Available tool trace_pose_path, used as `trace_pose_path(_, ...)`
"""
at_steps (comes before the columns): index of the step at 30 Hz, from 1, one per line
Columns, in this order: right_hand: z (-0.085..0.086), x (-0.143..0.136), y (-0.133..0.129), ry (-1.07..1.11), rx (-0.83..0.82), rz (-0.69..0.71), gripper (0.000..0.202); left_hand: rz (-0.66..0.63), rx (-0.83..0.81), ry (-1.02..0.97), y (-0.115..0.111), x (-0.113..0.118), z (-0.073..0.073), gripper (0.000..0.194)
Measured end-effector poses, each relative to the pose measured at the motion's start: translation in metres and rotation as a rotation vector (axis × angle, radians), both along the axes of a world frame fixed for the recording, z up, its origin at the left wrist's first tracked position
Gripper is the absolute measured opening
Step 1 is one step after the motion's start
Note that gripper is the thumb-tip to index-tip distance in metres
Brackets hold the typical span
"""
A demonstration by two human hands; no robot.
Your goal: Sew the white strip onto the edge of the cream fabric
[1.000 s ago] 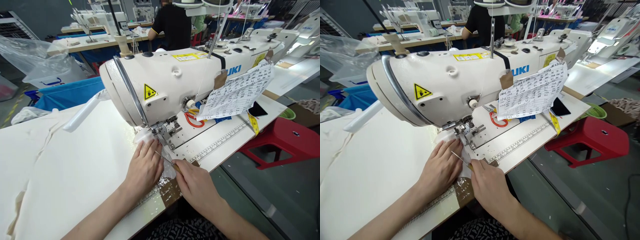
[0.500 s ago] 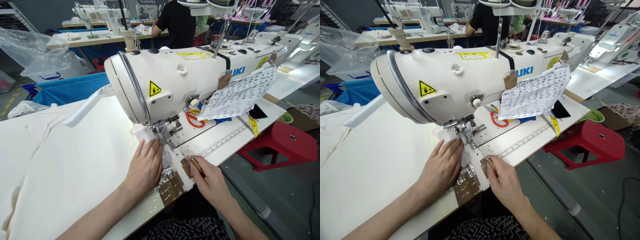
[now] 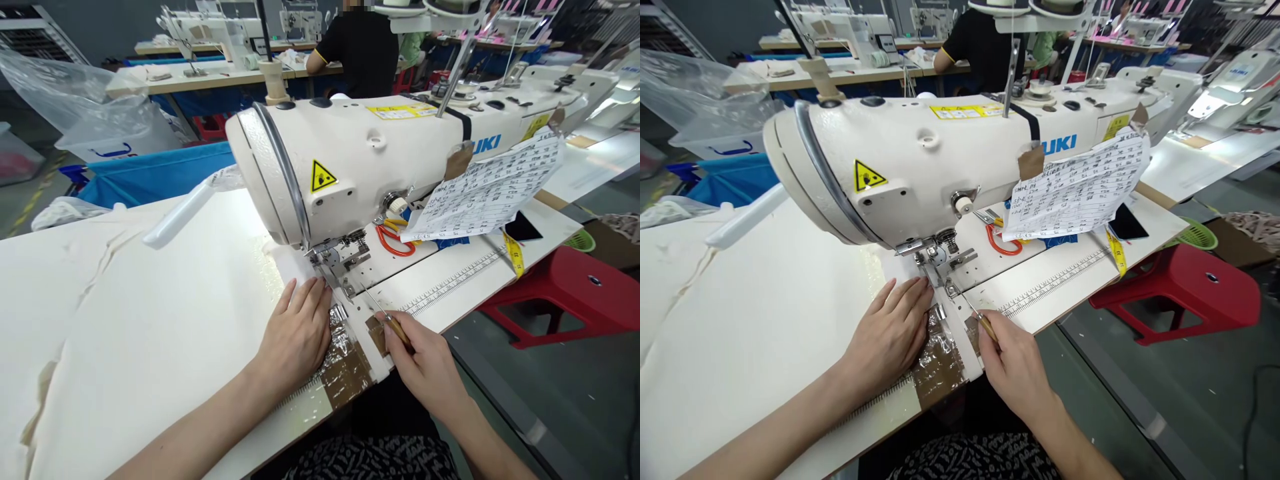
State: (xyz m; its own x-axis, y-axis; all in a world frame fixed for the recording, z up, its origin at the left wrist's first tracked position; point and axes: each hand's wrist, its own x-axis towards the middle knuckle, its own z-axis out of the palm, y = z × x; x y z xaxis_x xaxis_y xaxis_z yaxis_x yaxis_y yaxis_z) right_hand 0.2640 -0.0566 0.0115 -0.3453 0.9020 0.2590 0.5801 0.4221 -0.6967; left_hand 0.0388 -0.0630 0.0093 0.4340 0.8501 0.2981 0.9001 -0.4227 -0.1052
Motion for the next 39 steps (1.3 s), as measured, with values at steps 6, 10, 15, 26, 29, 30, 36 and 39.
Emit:
trace_pose_path(6,0.004,0.001,-0.002,0.031,-0.073,0.01,0.022,0.005,0.006,0.009,0.0,0.0,0.001,0.044)
trace_pose_path(10,0.006,0.0,-0.002,0.103,-0.126,0.009,0.021,0.01,-0.002,-0.002,0.001,-0.001,-0.001,0.045)
trace_pose_path(15,0.005,-0.006,-0.004,0.18,-0.151,0.008,0.029,0.03,-0.019,-0.027,0.007,-0.005,-0.004,0.046)
trace_pose_path(26,-0.001,-0.051,0.006,-0.036,0.21,0.234,0.022,0.057,-0.046,-0.164,0.02,-0.012,-0.006,0.041)
trace_pose_path(29,-0.004,-0.061,0.01,-0.191,0.337,0.223,0.025,0.013,-0.012,-0.17,0.022,-0.014,-0.005,0.038)
trace_pose_path(30,-0.004,-0.064,0.011,-0.23,0.363,0.216,0.027,0.007,0.0,-0.172,0.022,-0.015,-0.005,0.037)
trace_pose_path(36,-0.004,-0.068,0.014,-0.341,0.428,0.189,0.029,-0.001,0.047,-0.181,0.021,-0.015,-0.006,0.036)
trace_pose_path(39,-0.006,-0.068,0.014,-0.365,0.457,0.181,0.029,0.011,0.054,-0.178,0.022,-0.015,-0.007,0.036)
